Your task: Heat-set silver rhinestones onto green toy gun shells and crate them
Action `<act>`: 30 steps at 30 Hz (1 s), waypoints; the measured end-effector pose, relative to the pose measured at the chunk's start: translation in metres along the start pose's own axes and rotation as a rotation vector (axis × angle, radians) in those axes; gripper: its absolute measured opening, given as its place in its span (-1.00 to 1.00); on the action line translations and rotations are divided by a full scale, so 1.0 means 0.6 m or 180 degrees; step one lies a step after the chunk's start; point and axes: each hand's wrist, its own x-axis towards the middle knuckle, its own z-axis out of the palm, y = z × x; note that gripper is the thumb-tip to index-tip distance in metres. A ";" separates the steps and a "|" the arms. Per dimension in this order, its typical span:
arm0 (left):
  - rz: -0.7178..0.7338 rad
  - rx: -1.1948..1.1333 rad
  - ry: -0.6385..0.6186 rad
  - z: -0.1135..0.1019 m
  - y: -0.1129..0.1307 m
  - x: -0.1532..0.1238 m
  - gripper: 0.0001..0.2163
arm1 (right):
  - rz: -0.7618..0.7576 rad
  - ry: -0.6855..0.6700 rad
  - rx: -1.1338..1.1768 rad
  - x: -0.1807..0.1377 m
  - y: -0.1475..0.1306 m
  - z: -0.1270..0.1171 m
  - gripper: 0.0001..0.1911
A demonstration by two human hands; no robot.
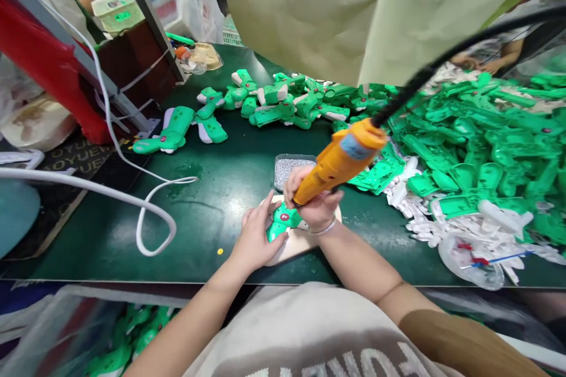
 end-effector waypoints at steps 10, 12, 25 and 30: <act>-0.0146 -0.0138 0.0001 0.005 -0.002 -0.003 -0.28 | 0.0316 -0.0213 -0.0004 -0.005 0.059 0.013 -0.28; -0.0119 -0.0169 -0.0006 0.005 -0.001 -0.003 -0.26 | 0.0304 -0.0162 0.0016 -0.006 0.044 0.014 -0.28; 0.0451 -0.0850 -0.0739 -0.022 -0.023 0.004 -0.15 | 0.0148 -0.0309 0.0019 -0.051 0.037 0.029 -0.32; 0.0586 -0.1031 -0.1094 -0.040 -0.035 0.009 -0.15 | 0.0407 -0.0269 0.0156 -0.056 0.017 0.040 -0.27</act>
